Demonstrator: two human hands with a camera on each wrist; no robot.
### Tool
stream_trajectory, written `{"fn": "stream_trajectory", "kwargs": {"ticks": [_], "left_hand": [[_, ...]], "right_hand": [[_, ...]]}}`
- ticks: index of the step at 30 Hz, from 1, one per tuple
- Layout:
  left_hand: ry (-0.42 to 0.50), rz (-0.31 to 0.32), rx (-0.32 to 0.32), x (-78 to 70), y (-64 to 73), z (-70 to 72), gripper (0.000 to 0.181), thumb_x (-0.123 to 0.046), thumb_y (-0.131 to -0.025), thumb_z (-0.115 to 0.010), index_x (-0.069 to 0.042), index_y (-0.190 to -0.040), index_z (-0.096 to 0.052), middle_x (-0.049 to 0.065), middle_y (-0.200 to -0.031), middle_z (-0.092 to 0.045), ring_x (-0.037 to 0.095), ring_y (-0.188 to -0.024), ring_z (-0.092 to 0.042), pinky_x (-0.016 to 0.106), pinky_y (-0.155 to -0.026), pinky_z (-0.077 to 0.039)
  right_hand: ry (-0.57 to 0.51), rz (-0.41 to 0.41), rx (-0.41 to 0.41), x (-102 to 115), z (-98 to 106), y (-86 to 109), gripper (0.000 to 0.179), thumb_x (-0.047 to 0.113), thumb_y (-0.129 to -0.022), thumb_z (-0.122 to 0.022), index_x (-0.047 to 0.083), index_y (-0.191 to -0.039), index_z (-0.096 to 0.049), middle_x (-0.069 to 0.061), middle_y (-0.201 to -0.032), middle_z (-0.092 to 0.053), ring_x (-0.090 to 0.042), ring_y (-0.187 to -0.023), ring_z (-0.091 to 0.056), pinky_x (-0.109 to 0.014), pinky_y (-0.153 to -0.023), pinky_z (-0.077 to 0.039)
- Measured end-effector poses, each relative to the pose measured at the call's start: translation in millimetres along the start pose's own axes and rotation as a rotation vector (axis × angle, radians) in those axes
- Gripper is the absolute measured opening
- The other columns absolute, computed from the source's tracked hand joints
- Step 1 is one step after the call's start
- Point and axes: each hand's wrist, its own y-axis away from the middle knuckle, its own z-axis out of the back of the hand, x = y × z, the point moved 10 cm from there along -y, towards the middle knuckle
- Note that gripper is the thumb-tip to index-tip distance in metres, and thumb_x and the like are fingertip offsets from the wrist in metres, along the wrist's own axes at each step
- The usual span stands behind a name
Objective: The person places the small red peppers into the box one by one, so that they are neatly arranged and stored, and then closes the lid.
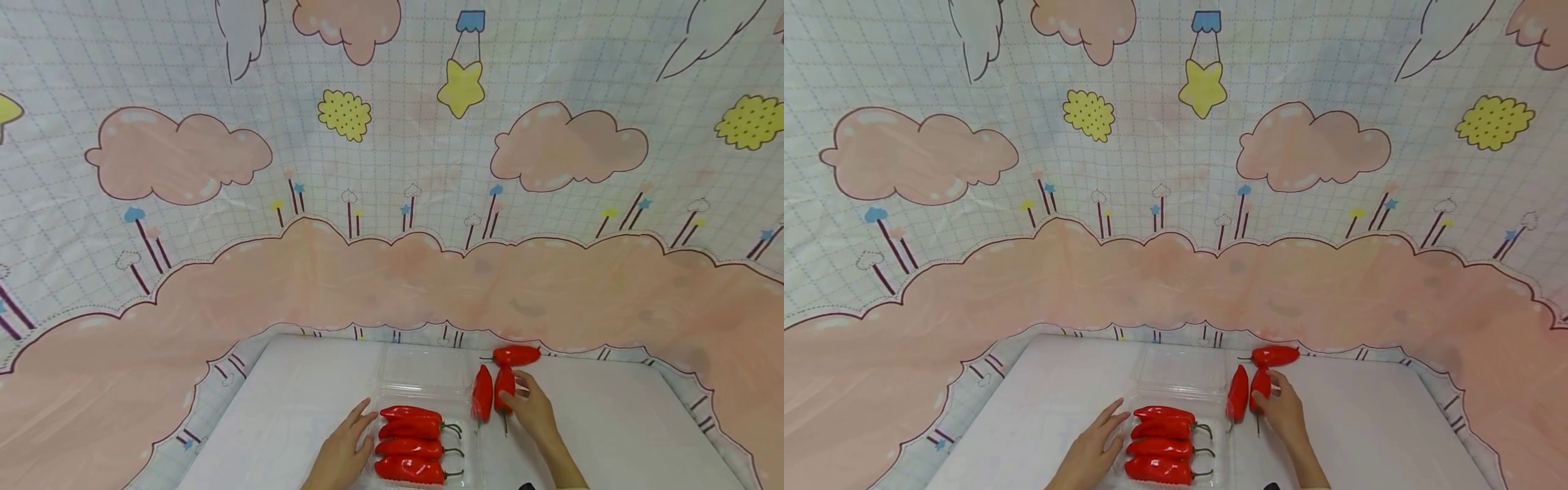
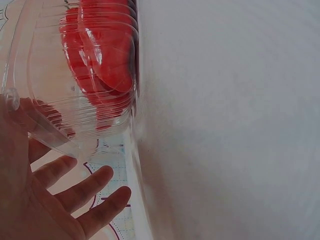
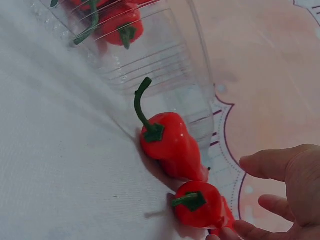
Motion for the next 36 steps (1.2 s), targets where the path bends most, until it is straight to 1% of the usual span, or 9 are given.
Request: {"fn": "stream_trajectory", "kwargs": {"ticks": [5,8,12,16,22,30,36], "left_hand": [[0.002,0.006,0.008,0.8,0.9,-1.2,0.041,-0.024,-0.092,-0.062,-0.016,-0.132,-0.061,0.006,-0.152,-0.046,0.030,-0.123,-0.060,0.051,-0.091,-0.056],[-0.001,0.002,0.000,1.2,1.1,-0.8,0.040,-0.023,-0.092,-0.062,-0.016,-0.131,-0.061,0.005,-0.152,-0.047,0.029,-0.123,-0.060,0.051,-0.091,-0.056],[-0.002,-0.003,-0.009,1.7,1.0,-0.3,0.040,-0.023,-0.092,-0.062,-0.016,-0.131,-0.061,0.005,-0.152,-0.047,0.028,-0.123,-0.061,0.050,-0.092,-0.056],[0.002,0.000,0.001,2.4,1.1,-1.3,0.040,-0.023,-0.092,-0.062,-0.016,-0.132,-0.061,0.005,-0.152,-0.046,0.029,-0.124,-0.060,0.051,-0.092,-0.056],[0.008,-0.005,0.004,1.2,0.6,-0.3,0.040,-0.023,-0.092,-0.062,-0.016,-0.132,-0.061,0.005,-0.152,-0.046,0.029,-0.124,-0.060,0.051,-0.093,-0.055],[0.004,-0.013,-0.006,0.6,-0.4,0.8,0.040,-0.023,-0.093,-0.062,-0.016,-0.132,-0.061,0.004,-0.152,-0.046,0.029,-0.124,-0.060,0.051,-0.094,-0.055],[0.002,-0.010,-0.005,0.9,-0.1,0.8,0.040,-0.022,-0.092,-0.062,-0.016,-0.132,-0.061,0.005,-0.152,-0.046,0.029,-0.124,-0.060,0.051,-0.093,-0.056]], "right_hand": [[-0.002,0.002,-0.015,-3,-3,-1.0,0.067,0.024,-0.091,-0.065,0.005,-0.147,-0.033,-0.030,-0.144,-0.041,-0.048,-0.127,-0.046,-0.052,-0.094,-0.056],[-0.003,0.012,-0.020,-4,-5,-2.6,0.066,0.023,-0.091,-0.065,0.003,-0.146,-0.033,-0.032,-0.142,-0.042,-0.048,-0.126,-0.047,-0.051,-0.094,-0.056],[-0.008,-0.005,-0.022,-7,-8,-5.9,0.069,0.021,-0.089,-0.067,0.002,-0.146,-0.032,-0.033,-0.141,-0.041,-0.049,-0.125,-0.048,-0.050,-0.092,-0.057],[-0.010,-0.031,-0.020,-12,-10,-9.4,0.071,0.021,-0.090,-0.067,0.002,-0.147,-0.030,-0.032,-0.141,-0.041,-0.049,-0.124,-0.047,-0.049,-0.091,-0.058],[0.012,-0.029,-0.022,-14,-10,-11.5,0.072,0.025,-0.090,-0.067,-0.001,-0.146,-0.029,-0.035,-0.135,-0.045,-0.048,-0.117,-0.051,-0.048,-0.089,-0.058],[0.048,-0.020,-0.062,-18,-6,-15.1,0.068,0.024,-0.091,-0.064,-0.004,-0.144,-0.032,-0.036,-0.131,-0.049,-0.047,-0.112,-0.053,-0.048,-0.087,-0.059],[0.048,-0.027,-0.057,-19,-6,-14.5,0.064,0.024,-0.090,-0.064,-0.004,-0.141,-0.036,-0.037,-0.128,-0.052,-0.047,-0.110,-0.056,-0.046,-0.084,-0.060]]}}
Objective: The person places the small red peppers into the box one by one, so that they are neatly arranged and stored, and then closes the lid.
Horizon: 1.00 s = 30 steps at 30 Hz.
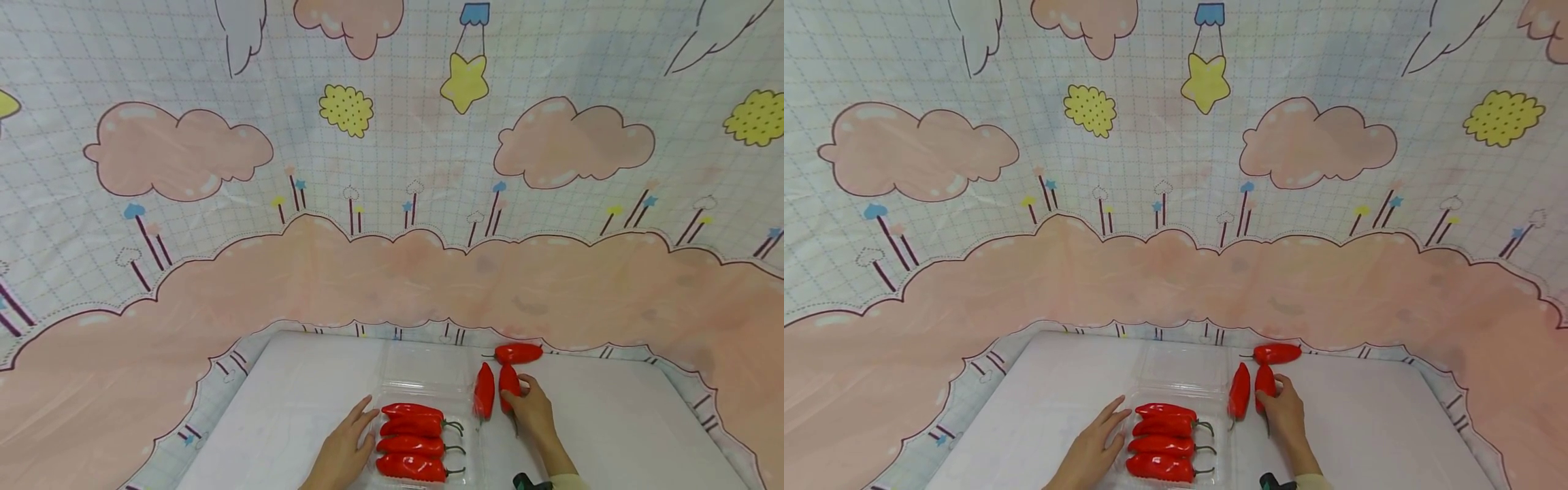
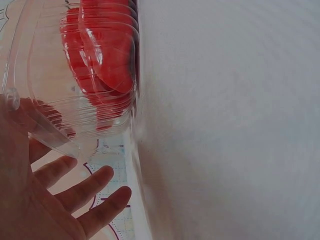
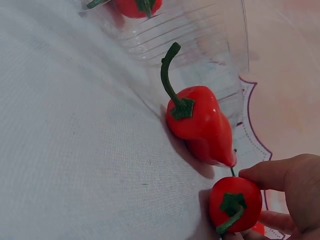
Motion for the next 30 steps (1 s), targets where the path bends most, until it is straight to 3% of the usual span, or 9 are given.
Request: {"fn": "stream_trajectory", "kwargs": {"ticks": [8,15,19,22,30], "left_hand": [[0.008,0.009,0.013,0.6,0.2,-1.3,0.041,-0.023,-0.092,-0.062,-0.015,-0.132,-0.061,0.006,-0.152,-0.046,0.030,-0.123,-0.060,0.052,-0.092,-0.055],[0.001,-0.018,-0.019,-0.9,-0.4,1.2,0.039,-0.022,-0.092,-0.061,-0.015,-0.131,-0.062,0.005,-0.151,-0.047,0.029,-0.123,-0.061,0.050,-0.092,-0.056],[-0.004,-0.022,-0.021,-1.3,-0.5,1.8,0.040,-0.022,-0.093,-0.061,-0.014,-0.132,-0.061,0.005,-0.151,-0.047,0.029,-0.123,-0.061,0.050,-0.092,-0.056],[-0.003,-0.022,-0.019,-1.1,-0.8,1.7,0.039,-0.022,-0.093,-0.061,-0.014,-0.131,-0.062,0.005,-0.151,-0.047,0.029,-0.123,-0.061,0.050,-0.092,-0.056],[0.006,-0.024,-0.017,-0.3,-1.7,0.1,0.039,-0.022,-0.093,-0.060,-0.015,-0.131,-0.062,0.005,-0.151,-0.047,0.029,-0.122,-0.061,0.050,-0.092,-0.056]], "right_hand": [[0.003,-0.035,0.005,-1.9,1.7,1.0,0.063,0.024,-0.088,-0.066,-0.003,-0.139,-0.042,-0.036,-0.124,-0.056,-0.044,-0.105,-0.058,-0.047,-0.081,-0.060],[-0.062,-0.044,-0.037,-5.4,7.2,4.1,0.060,0.023,-0.086,-0.066,-0.001,-0.137,-0.046,-0.031,-0.116,-0.061,-0.034,-0.093,-0.063,-0.033,-0.068,-0.060],[-0.072,-0.017,-0.054,-4.3,9.0,6.5,0.054,0.019,-0.086,-0.064,-0.001,-0.135,-0.049,-0.028,-0.114,-0.063,-0.033,-0.095,-0.064,-0.028,-0.067,-0.057],[-0.036,0.013,-0.041,-0.9,7.2,7.1,0.052,0.019,-0.088,-0.064,-0.003,-0.132,-0.051,-0.028,-0.114,-0.063,-0.035,-0.097,-0.063,-0.029,-0.067,-0.056],[0.023,-0.009,-0.033,-0.6,4.8,6.4,0.054,0.022,-0.086,-0.068,-0.005,-0.131,-0.052,-0.030,-0.114,-0.064,-0.037,-0.098,-0.062,-0.038,-0.074,-0.059]]}}
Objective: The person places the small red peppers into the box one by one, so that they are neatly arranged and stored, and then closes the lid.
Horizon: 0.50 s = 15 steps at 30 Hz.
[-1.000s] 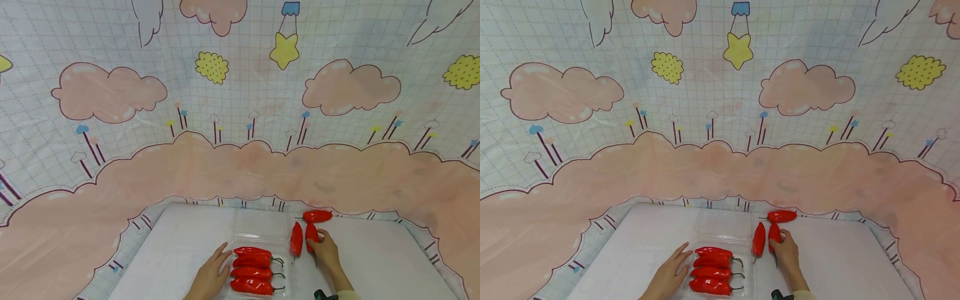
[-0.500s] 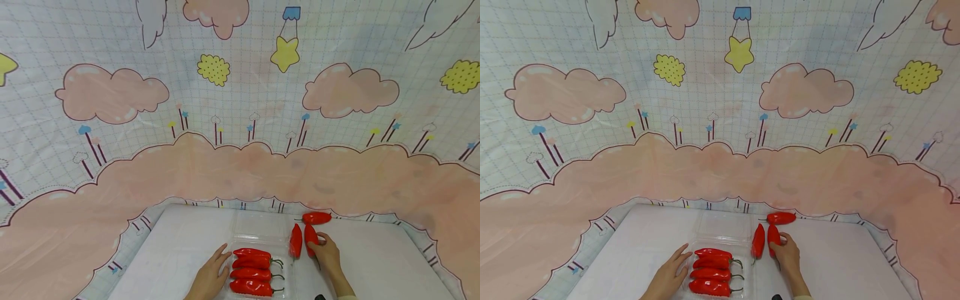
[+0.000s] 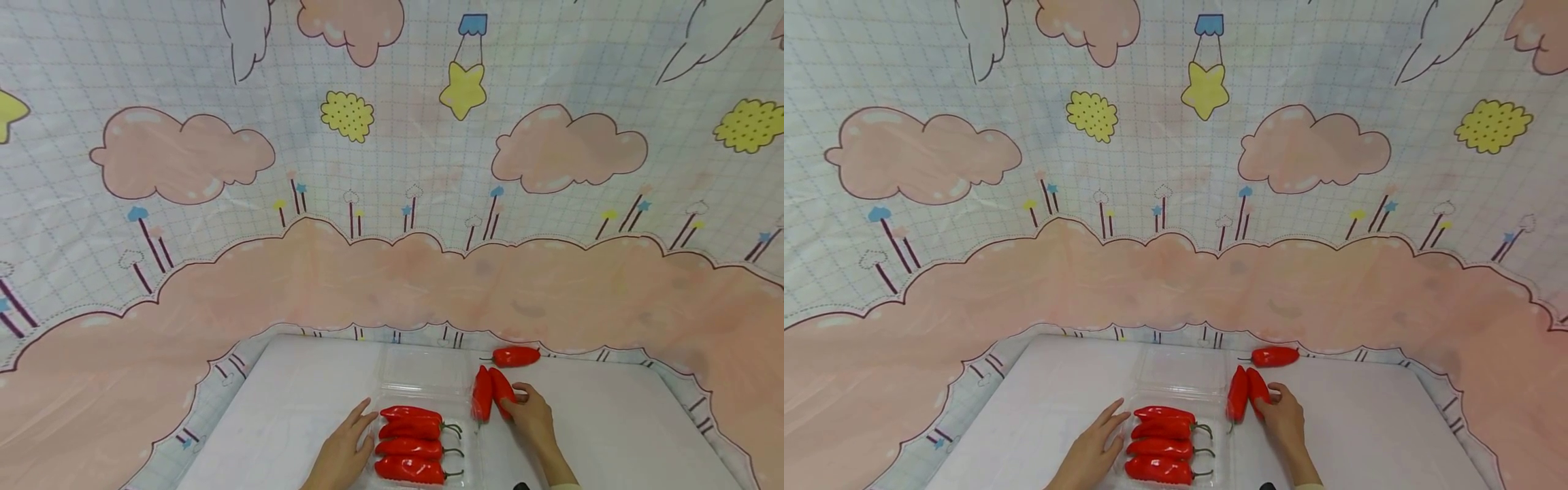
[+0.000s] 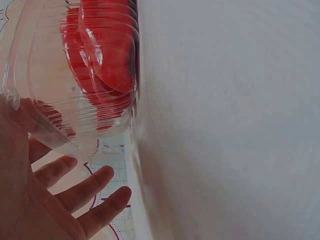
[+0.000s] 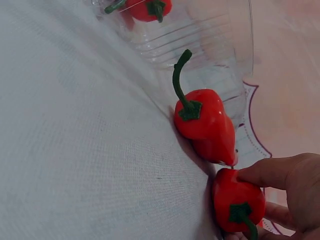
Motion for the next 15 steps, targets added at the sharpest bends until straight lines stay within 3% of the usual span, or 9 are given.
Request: {"fn": "stream_trajectory", "kwargs": {"ticks": [10,15], "left_hand": [[0.007,0.013,-0.001,0.5,1.3,0.0,0.039,-0.022,-0.092,-0.061,-0.015,-0.131,-0.062,0.005,-0.151,-0.048,0.030,-0.123,-0.061,0.051,-0.092,-0.056],[0.005,0.012,0.001,0.7,1.4,-0.3,0.039,-0.022,-0.092,-0.061,-0.015,-0.131,-0.062,0.005,-0.151,-0.048,0.030,-0.123,-0.061,0.051,-0.092,-0.056]], "right_hand": [[-0.042,0.029,-0.056,2,10,2.8,0.051,0.020,-0.086,-0.068,-0.004,-0.128,-0.054,-0.029,-0.111,-0.066,-0.035,-0.095,-0.064,-0.027,-0.064,-0.053],[-0.059,0.036,-0.074,1,12,4.2,0.049,0.018,-0.085,-0.067,-0.004,-0.127,-0.055,-0.031,-0.114,-0.064,-0.039,-0.100,-0.062,-0.027,-0.066,-0.052]]}}
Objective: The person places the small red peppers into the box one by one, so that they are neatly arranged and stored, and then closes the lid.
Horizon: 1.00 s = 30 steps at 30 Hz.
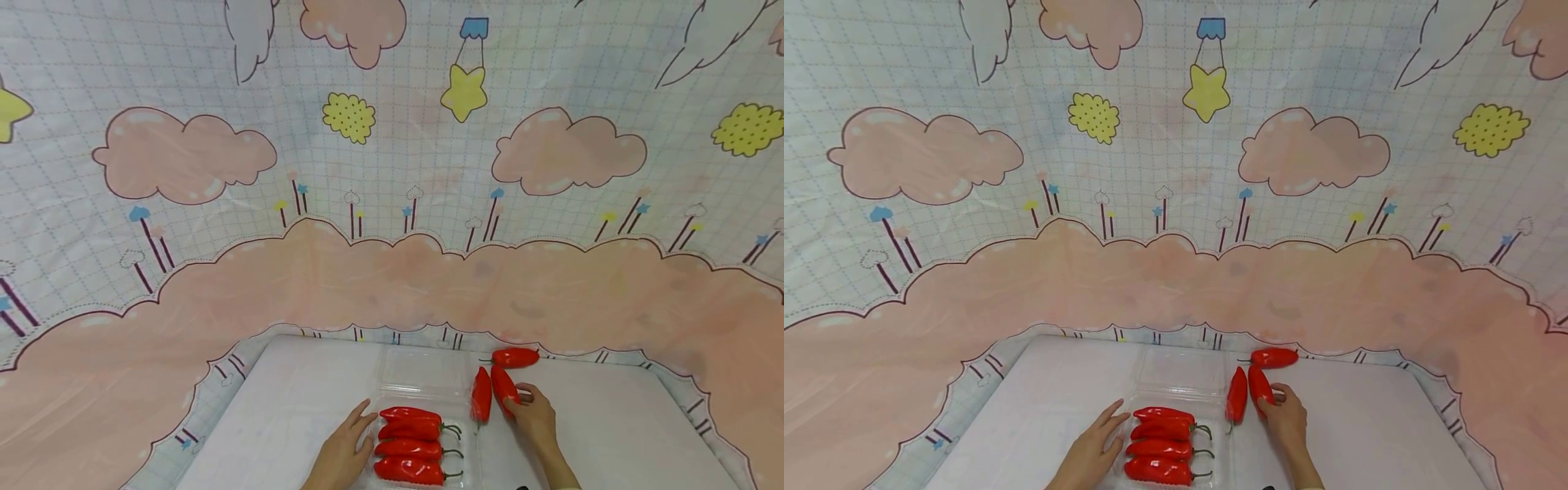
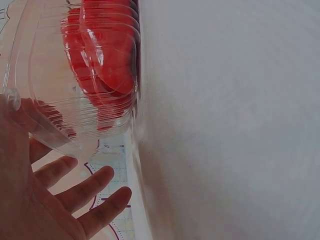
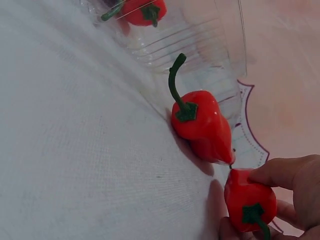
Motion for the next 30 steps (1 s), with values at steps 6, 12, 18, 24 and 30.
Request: {"fn": "stream_trajectory", "kwargs": {"ticks": [6,12,18,24,30], "left_hand": [[0.000,0.002,0.010,0.8,0.1,-1.5,0.040,-0.022,-0.092,-0.061,-0.015,-0.132,-0.061,0.005,-0.151,-0.048,0.030,-0.124,-0.060,0.052,-0.092,-0.056],[0.003,0.015,0.015,1.3,-0.3,-1.8,0.041,-0.024,-0.092,-0.062,-0.017,-0.132,-0.061,0.004,-0.151,-0.047,0.030,-0.124,-0.060,0.052,-0.092,-0.055],[0.002,0.020,0.022,1.9,-0.2,-2.5,0.042,-0.025,-0.092,-0.062,-0.016,-0.133,-0.060,0.004,-0.152,-0.047,0.030,-0.124,-0.060,0.052,-0.093,-0.055],[0.004,0.018,0.020,1.3,-0.1,-1.9,0.042,-0.024,-0.092,-0.062,-0.015,-0.133,-0.061,0.005,-0.151,-0.047,0.031,-0.125,-0.059,0.052,-0.092,-0.055],[-0.002,0.008,0.007,1.7,-1.1,-1.7,0.040,-0.024,-0.092,-0.062,-0.017,-0.132,-0.061,0.004,-0.151,-0.047,0.029,-0.124,-0.060,0.051,-0.093,-0.056]], "right_hand": [[-0.003,0.027,-0.019,4,6,3.3,0.047,0.018,-0.086,-0.068,-0.003,-0.127,-0.055,-0.030,-0.113,-0.065,-0.038,-0.102,-0.062,-0.028,-0.070,-0.051],[-0.035,0.029,-0.019,13,12,7.4,0.049,0.017,-0.088,-0.067,-0.002,-0.130,-0.053,-0.031,-0.120,-0.062,-0.041,-0.105,-0.062,-0.037,-0.078,-0.060],[-0.061,0.010,0.007,19,14,10.9,0.051,0.017,-0.089,-0.067,-0.001,-0.134,-0.049,-0.031,-0.126,-0.059,-0.043,-0.110,-0.059,-0.041,-0.083,-0.061],[-0.060,0.032,-0.003,30,20,16.0,0.052,0.019,-0.090,-0.068,0.001,-0.135,-0.049,-0.030,-0.127,-0.059,-0.044,-0.112,-0.059,-0.045,-0.086,-0.060],[-0.068,0.041,-0.005,38,25,20.8,0.053,0.020,-0.090,-0.068,0.003,-0.136,-0.050,-0.029,-0.129,-0.059,-0.043,-0.114,-0.058,-0.045,-0.086,-0.060]]}}
